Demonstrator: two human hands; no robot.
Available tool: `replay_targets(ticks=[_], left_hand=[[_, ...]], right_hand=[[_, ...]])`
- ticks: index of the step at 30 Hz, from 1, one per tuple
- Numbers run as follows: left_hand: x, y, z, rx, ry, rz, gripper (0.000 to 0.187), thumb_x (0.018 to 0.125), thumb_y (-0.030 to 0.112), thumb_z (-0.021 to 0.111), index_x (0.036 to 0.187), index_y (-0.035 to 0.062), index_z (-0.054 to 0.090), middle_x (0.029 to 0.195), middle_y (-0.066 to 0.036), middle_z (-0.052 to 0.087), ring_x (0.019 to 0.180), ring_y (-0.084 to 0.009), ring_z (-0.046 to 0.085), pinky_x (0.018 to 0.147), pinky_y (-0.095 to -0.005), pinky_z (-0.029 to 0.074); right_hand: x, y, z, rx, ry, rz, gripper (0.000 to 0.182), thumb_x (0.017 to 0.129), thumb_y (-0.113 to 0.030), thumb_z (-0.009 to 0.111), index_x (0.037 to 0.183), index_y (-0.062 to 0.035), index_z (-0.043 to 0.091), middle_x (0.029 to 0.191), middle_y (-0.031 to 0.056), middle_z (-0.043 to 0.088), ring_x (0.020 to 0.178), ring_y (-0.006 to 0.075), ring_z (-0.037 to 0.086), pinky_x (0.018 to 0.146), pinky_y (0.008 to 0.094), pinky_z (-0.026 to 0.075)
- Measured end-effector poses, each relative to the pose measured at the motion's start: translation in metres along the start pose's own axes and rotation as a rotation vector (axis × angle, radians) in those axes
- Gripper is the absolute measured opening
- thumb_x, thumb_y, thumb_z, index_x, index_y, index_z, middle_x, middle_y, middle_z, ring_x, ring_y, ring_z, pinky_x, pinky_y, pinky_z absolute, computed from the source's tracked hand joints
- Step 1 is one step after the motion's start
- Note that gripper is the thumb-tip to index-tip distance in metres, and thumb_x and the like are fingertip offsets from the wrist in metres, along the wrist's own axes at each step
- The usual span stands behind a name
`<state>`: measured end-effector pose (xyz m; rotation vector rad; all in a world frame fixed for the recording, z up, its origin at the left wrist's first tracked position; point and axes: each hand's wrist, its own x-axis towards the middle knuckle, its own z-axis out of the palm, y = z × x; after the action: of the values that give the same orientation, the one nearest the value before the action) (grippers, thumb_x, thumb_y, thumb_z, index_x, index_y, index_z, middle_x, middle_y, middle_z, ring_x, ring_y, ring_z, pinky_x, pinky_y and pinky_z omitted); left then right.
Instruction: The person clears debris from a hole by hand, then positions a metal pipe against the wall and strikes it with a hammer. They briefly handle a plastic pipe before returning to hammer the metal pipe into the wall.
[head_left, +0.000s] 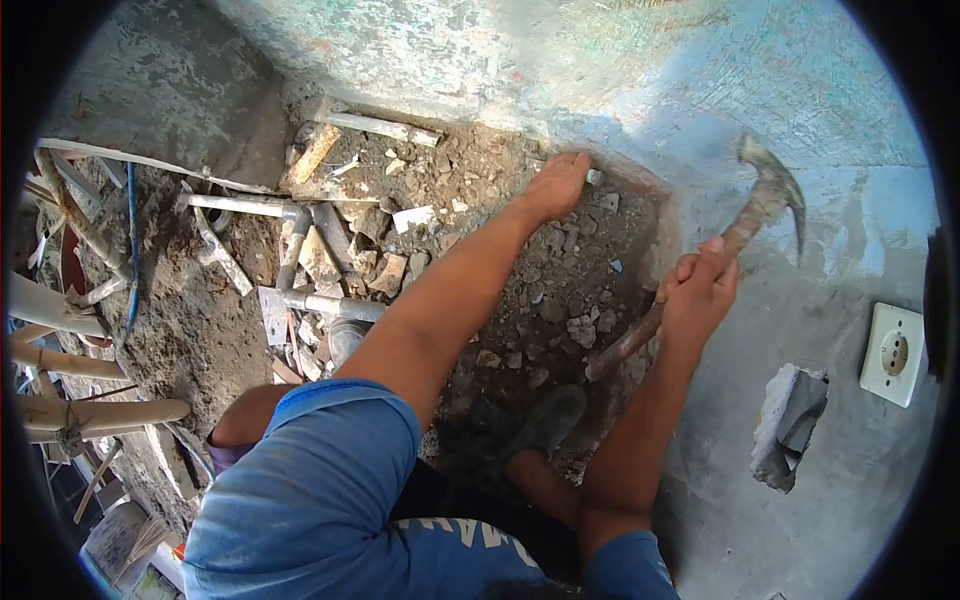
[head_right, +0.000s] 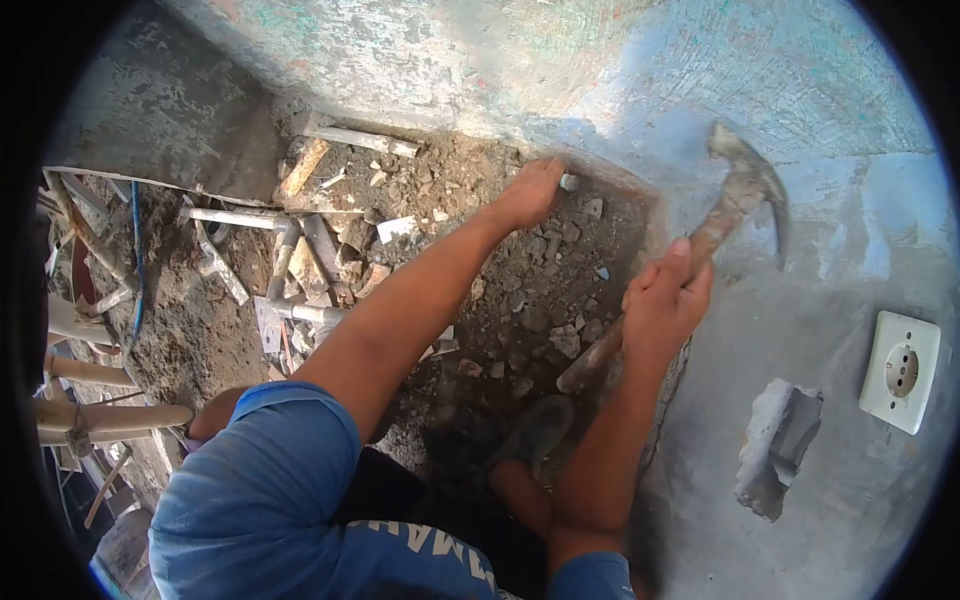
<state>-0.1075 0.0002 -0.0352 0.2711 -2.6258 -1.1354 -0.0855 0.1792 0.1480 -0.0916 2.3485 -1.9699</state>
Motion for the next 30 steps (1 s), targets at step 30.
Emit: replay_targets(ticks=[30], left_hand=[[0.015, -0.002, -0.004, 0.049, -0.102, -0.057, 0.033, 0.085, 0.0, 0.044, 0.117, -0.0067, 0.048, 0.119, -0.03, 0.056, 0.116, -0.0407, 0.051, 0.101, -0.0447, 0.038]], right_hand=[[-0.009, 0.013, 0.013, -0.04, -0.037, 0.029, 0.03, 0.098, -0.032, 0.048, 0.09, -0.0027, 0.049, 0.059, 0.0003, 0.042, 0.047, 0.0102, 0.041, 0.046, 0.027, 0.037]])
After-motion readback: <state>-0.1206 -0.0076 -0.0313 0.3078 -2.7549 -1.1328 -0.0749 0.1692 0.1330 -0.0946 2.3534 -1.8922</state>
